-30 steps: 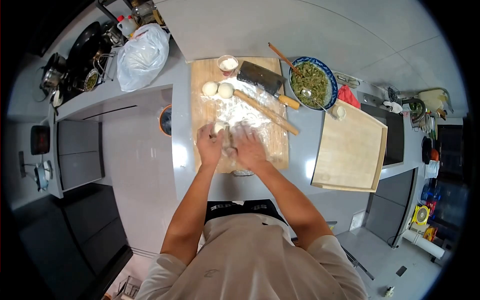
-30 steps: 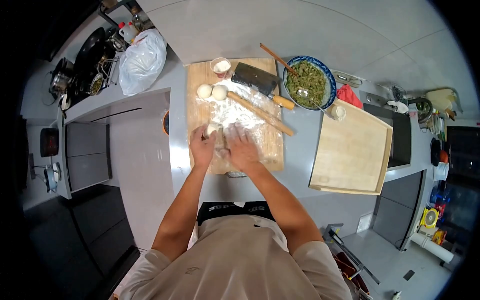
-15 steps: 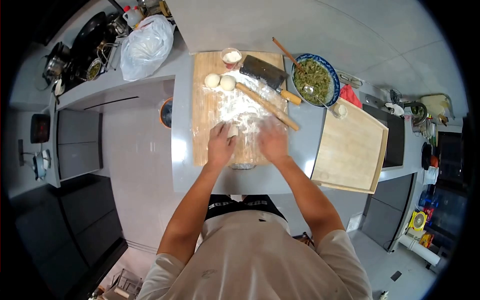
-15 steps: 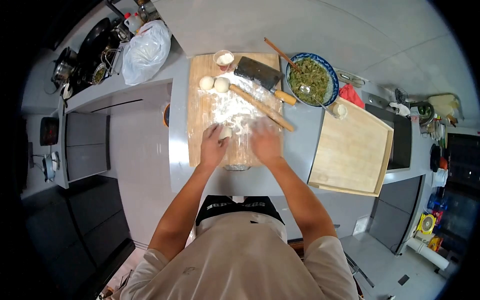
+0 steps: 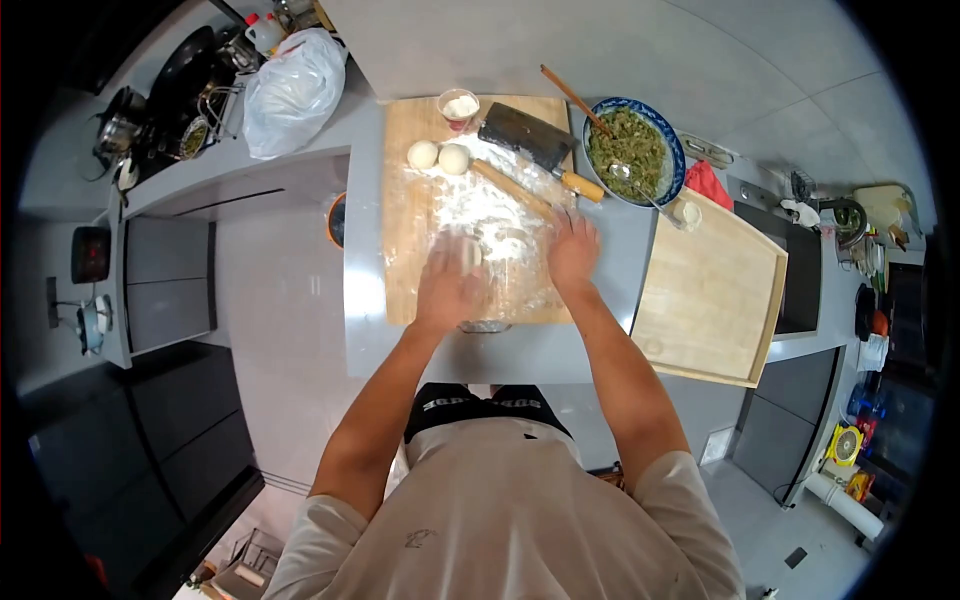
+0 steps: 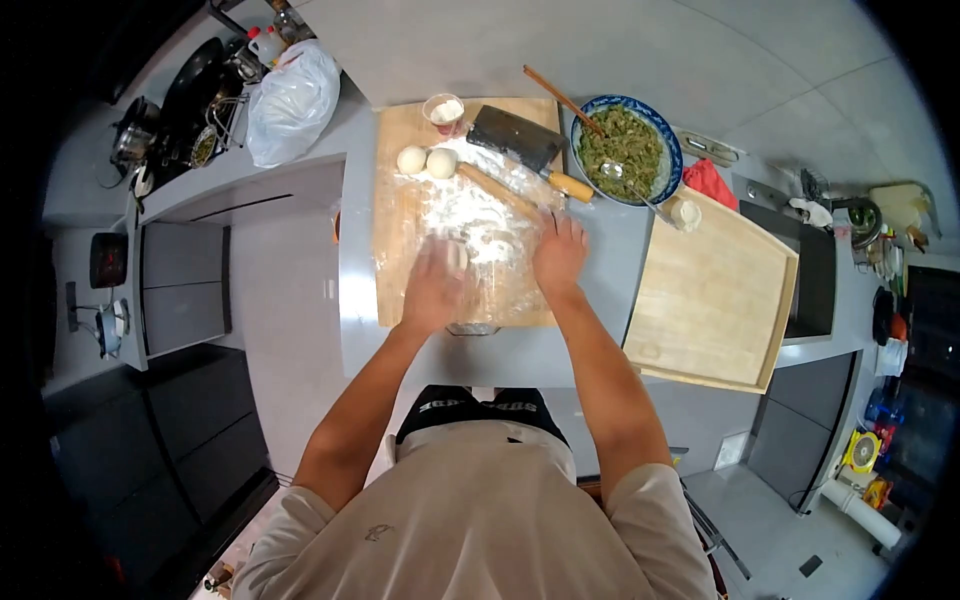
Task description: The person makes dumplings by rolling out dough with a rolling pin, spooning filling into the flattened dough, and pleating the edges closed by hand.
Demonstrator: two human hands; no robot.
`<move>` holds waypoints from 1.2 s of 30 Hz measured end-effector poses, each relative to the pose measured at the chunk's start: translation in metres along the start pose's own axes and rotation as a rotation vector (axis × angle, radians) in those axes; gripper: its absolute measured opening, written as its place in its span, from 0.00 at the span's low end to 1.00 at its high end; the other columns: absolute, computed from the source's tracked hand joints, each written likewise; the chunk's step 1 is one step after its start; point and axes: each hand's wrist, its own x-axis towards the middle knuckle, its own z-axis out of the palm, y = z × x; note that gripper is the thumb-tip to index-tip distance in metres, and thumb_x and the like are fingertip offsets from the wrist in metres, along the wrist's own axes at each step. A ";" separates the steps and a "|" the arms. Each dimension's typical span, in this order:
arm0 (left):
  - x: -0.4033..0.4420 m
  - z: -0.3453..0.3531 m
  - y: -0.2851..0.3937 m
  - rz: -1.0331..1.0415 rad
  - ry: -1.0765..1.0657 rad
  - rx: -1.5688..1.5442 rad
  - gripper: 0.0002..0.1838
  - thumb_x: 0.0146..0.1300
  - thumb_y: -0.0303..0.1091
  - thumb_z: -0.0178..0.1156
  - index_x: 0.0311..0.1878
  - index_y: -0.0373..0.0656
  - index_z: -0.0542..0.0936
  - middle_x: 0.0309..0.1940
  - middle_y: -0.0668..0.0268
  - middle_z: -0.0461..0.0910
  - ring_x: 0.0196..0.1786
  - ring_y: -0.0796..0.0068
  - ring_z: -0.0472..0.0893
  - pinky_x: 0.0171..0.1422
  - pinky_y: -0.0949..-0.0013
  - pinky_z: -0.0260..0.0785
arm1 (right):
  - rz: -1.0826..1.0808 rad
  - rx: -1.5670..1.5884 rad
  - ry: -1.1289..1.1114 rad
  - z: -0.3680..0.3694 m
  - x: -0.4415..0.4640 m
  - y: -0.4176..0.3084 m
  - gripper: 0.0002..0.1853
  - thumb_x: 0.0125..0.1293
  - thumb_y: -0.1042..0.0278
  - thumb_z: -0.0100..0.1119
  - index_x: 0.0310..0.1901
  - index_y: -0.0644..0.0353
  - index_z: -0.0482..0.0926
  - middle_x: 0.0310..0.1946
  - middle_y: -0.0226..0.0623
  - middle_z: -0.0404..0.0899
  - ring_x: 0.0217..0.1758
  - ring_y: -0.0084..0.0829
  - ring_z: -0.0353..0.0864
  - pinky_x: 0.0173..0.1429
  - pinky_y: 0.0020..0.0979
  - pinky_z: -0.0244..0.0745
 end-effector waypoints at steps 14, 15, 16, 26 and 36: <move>0.013 0.005 0.018 0.221 0.110 0.052 0.23 0.68 0.34 0.69 0.65 0.42 0.81 0.54 0.53 0.83 0.64 0.50 0.79 0.71 0.41 0.69 | 0.110 0.111 0.116 -0.023 -0.049 0.004 0.23 0.70 0.72 0.66 0.66 0.50 0.83 0.60 0.39 0.82 0.63 0.48 0.76 0.71 0.50 0.69; 0.003 0.008 0.022 0.272 0.110 0.135 0.24 0.70 0.35 0.68 0.67 0.42 0.80 0.56 0.50 0.82 0.64 0.49 0.79 0.71 0.41 0.69 | 0.114 0.111 0.119 -0.023 -0.049 0.005 0.23 0.70 0.72 0.66 0.66 0.50 0.83 0.60 0.39 0.82 0.63 0.48 0.76 0.71 0.50 0.69; -0.004 0.011 0.023 0.320 0.107 0.218 0.25 0.71 0.36 0.67 0.69 0.41 0.80 0.59 0.48 0.81 0.65 0.48 0.78 0.71 0.41 0.68 | 0.118 0.130 0.119 -0.023 -0.052 0.006 0.23 0.70 0.71 0.66 0.66 0.50 0.83 0.60 0.39 0.82 0.63 0.48 0.76 0.70 0.50 0.69; 0.017 -0.003 0.023 -0.131 -0.028 -0.024 0.16 0.67 0.35 0.70 0.55 0.42 0.83 0.53 0.54 0.81 0.58 0.47 0.78 0.64 0.46 0.71 | 0.130 0.171 0.101 -0.032 -0.063 0.009 0.22 0.72 0.70 0.65 0.66 0.51 0.83 0.60 0.40 0.83 0.63 0.48 0.77 0.69 0.51 0.69; 0.009 0.004 0.037 0.124 -0.001 0.258 0.39 0.75 0.55 0.60 0.78 0.35 0.69 0.79 0.43 0.65 0.84 0.42 0.59 0.87 0.44 0.50 | 0.117 0.230 0.076 -0.032 -0.065 0.003 0.21 0.73 0.69 0.65 0.66 0.53 0.83 0.59 0.42 0.83 0.62 0.49 0.77 0.68 0.50 0.70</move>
